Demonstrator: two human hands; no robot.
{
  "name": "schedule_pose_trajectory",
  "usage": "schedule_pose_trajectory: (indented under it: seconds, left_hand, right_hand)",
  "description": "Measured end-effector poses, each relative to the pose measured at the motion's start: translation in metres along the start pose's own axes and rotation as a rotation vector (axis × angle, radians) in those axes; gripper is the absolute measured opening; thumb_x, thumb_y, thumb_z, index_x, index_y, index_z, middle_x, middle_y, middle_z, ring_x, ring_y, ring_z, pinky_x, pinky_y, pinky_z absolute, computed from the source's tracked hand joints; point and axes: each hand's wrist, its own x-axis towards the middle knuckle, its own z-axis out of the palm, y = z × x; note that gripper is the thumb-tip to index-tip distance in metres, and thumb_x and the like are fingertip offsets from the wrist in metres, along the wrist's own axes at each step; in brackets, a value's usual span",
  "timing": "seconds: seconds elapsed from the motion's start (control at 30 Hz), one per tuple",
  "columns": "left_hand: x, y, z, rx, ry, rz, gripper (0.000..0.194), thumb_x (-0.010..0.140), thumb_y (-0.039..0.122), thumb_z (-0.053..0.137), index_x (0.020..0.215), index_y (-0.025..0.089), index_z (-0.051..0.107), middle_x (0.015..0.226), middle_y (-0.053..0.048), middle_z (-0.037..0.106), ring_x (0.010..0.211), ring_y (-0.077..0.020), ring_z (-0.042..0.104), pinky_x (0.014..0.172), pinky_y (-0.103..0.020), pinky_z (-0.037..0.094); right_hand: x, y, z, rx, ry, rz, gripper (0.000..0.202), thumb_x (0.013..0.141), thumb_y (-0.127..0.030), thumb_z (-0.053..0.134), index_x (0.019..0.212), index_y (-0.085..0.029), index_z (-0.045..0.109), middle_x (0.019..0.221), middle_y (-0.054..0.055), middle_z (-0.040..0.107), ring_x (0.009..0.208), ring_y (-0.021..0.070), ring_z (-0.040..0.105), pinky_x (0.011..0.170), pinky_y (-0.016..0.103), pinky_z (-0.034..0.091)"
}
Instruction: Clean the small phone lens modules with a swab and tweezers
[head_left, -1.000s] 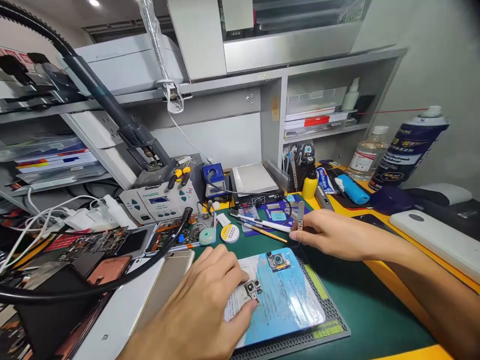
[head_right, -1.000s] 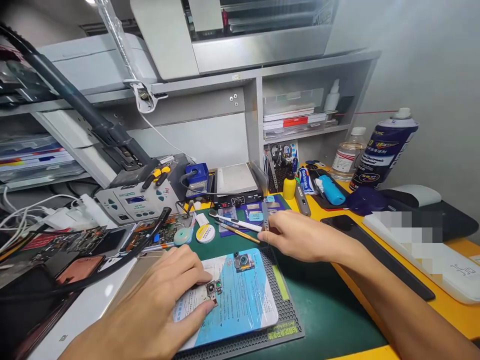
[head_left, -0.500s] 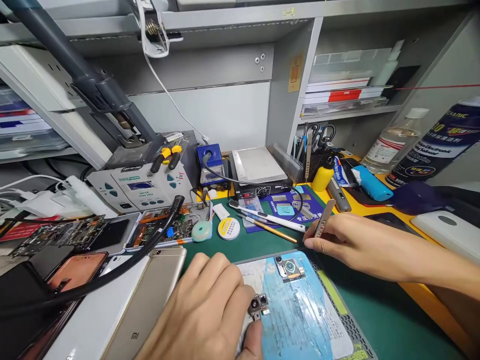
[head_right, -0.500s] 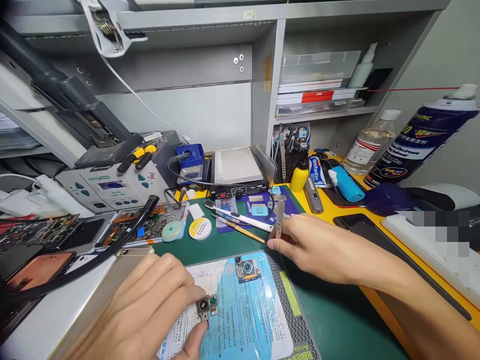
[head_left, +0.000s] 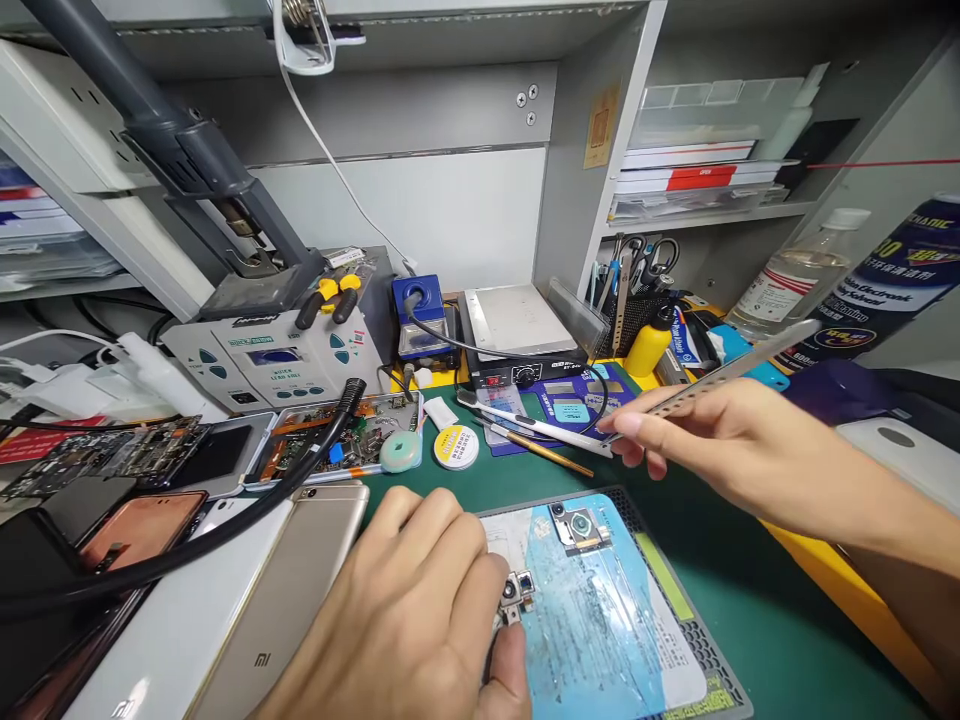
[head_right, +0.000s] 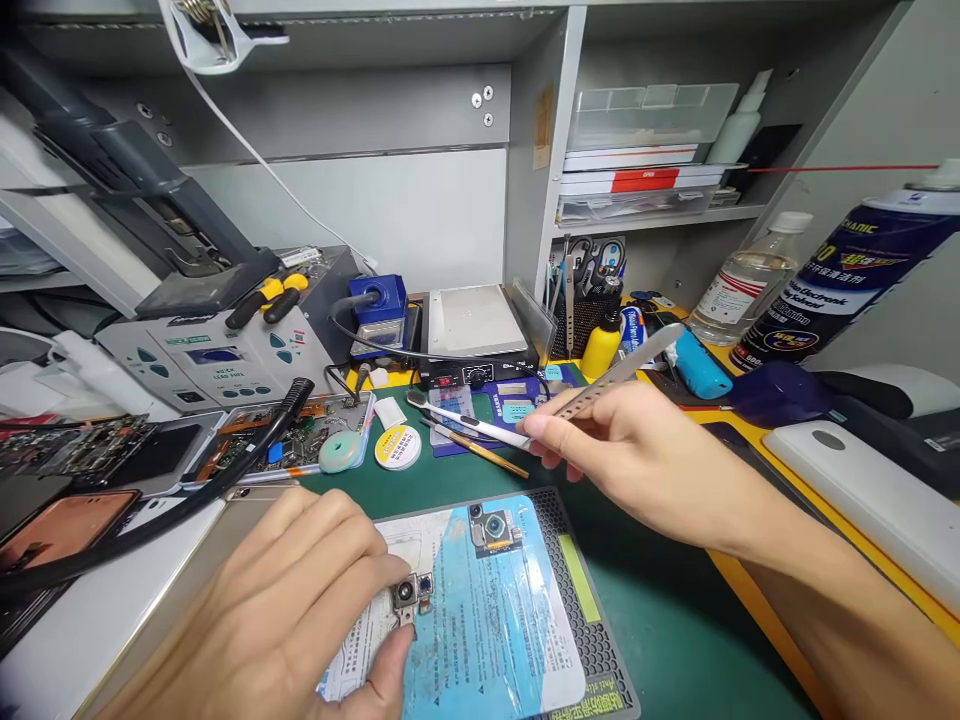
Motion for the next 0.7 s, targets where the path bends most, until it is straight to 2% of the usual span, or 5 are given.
schedule_pose_trajectory:
  seconds: [0.07, 0.17, 0.33, 0.53, 0.7]
  left_hand:
    - [0.000, -0.001, 0.000, -0.016, 0.010, 0.014, 0.008, 0.074, 0.024, 0.060, 0.073, 0.023, 0.069, 0.064, -0.005, 0.057, 0.065, -0.0245, 0.055, 0.057, -0.046, 0.048]
    - [0.001, -0.003, -0.001, -0.013, -0.009, 0.017, 0.009, 0.076, 0.026, 0.060, 0.073, 0.023, 0.068, 0.064, -0.005, 0.057, 0.064, -0.0247, 0.055, 0.055, -0.045, 0.046]
    - [0.003, -0.004, 0.000, 0.001, -0.030, 0.010, 0.006, 0.071, 0.024, 0.061, 0.071, 0.024, 0.066, 0.066, -0.006, 0.058, 0.066, -0.0255, 0.055, 0.055, -0.046, 0.046]
    - [-0.001, -0.005, 0.011, 0.003, -0.001, 0.033, 0.006, 0.070, 0.027, 0.059, 0.066, 0.024, 0.062, 0.063, -0.004, 0.056, 0.063, -0.0244, 0.051, 0.055, -0.043, 0.040]
    - [-0.007, -0.006, 0.017, -0.064, 0.054, -0.084, 0.011, 0.080, 0.024, 0.057, 0.070, 0.024, 0.063, 0.067, -0.001, 0.059, 0.068, -0.0237, 0.050, 0.066, -0.043, 0.035]
  right_hand:
    - [-0.005, -0.009, 0.004, 0.213, -0.025, -0.024, 0.044, 0.091, -0.056, 0.062, 0.066, -0.021, 0.070, 0.083, 0.005, 0.073, 0.078, 0.0221, 0.068, 0.067, 0.030, 0.055]
    - [-0.017, -0.023, 0.020, 0.483, -0.119, 0.022, 0.028, 0.091, -0.050, 0.066, 0.085, -0.023, 0.072, 0.075, 0.002, 0.071, 0.064, 0.0165, 0.065, 0.060, 0.027, 0.055]
    - [-0.040, -0.031, 0.053, 0.527, -0.315, 0.146, 0.020, 0.088, -0.048, 0.069, 0.093, -0.028, 0.068, 0.063, -0.003, 0.058, 0.056, 0.0120, 0.051, 0.047, 0.021, 0.041]
    - [-0.051, -0.021, 0.072, 0.428, -0.231, 0.147, 0.023, 0.090, -0.051, 0.066, 0.098, -0.030, 0.071, 0.071, -0.001, 0.060, 0.054, 0.0114, 0.051, 0.044, 0.021, 0.042]
    - [-0.050, -0.024, 0.077, 0.382, -0.127, 0.100, 0.024, 0.094, -0.048, 0.061, 0.091, -0.026, 0.068, 0.066, -0.003, 0.057, 0.050, 0.0101, 0.052, 0.040, 0.018, 0.043]
